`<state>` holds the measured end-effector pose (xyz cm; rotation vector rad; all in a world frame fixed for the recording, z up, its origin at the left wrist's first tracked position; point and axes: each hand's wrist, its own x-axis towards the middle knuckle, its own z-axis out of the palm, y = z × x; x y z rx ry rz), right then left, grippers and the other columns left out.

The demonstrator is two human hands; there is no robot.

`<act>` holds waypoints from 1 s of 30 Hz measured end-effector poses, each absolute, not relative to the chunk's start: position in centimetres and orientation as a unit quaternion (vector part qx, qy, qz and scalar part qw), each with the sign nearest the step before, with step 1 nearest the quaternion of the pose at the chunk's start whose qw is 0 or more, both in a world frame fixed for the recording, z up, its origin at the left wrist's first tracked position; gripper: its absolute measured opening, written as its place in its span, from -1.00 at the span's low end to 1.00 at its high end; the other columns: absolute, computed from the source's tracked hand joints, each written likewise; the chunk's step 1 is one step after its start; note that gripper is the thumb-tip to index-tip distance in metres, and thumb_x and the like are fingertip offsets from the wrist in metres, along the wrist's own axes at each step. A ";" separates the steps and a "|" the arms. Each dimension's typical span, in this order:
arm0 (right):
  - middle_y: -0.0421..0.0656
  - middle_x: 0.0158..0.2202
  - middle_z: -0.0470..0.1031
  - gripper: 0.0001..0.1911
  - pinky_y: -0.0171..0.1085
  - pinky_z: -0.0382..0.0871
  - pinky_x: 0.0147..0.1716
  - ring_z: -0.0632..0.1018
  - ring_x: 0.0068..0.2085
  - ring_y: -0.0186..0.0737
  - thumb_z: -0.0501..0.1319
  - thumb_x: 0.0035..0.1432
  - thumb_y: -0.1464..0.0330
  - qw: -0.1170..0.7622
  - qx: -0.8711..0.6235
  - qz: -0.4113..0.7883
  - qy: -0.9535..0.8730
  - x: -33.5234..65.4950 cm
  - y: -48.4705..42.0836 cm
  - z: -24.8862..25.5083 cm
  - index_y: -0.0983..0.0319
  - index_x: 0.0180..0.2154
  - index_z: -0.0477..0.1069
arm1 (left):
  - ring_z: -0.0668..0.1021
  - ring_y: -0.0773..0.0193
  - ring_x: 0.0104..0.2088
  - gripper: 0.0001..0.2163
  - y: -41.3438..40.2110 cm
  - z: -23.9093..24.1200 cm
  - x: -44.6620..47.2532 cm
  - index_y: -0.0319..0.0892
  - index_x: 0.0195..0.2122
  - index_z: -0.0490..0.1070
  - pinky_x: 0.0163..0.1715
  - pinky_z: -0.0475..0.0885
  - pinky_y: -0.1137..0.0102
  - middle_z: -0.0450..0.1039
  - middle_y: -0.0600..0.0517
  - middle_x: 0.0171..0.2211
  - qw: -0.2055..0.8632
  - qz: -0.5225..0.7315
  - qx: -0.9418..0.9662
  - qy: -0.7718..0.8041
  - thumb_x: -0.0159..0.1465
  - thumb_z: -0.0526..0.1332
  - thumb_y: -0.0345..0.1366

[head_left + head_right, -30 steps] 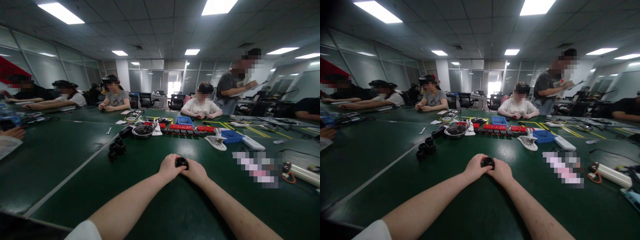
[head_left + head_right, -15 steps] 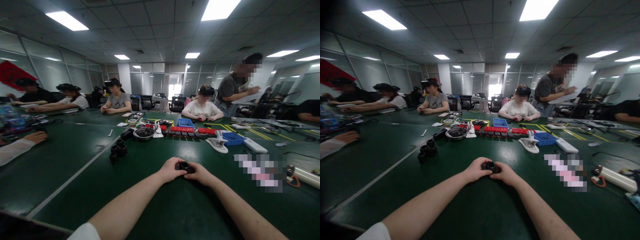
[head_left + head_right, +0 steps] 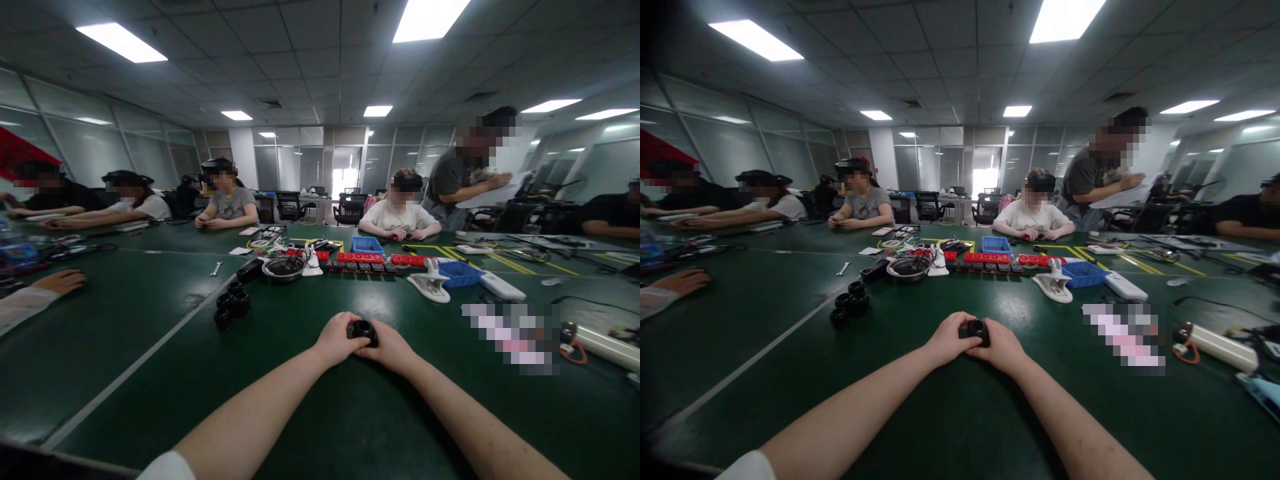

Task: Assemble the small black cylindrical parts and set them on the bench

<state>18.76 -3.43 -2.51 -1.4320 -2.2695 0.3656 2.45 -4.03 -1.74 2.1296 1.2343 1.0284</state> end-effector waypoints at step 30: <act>-0.11 -0.30 0.43 -0.57 -0.27 0.25 -0.35 0.43 -0.29 -0.14 0.23 -0.14 0.15 0.222 -0.482 0.217 -0.819 19.4 -3.1 -2.2 0.25 -0.23 0.35 | 0.41 0.25 -0.25 -0.66 -3.9 -1.7 2.2 -0.16 -0.17 0.32 -0.24 0.32 0.39 0.34 0.01 -0.25 0.253 0.385 0.777 0.430 -0.01 0.26 -0.36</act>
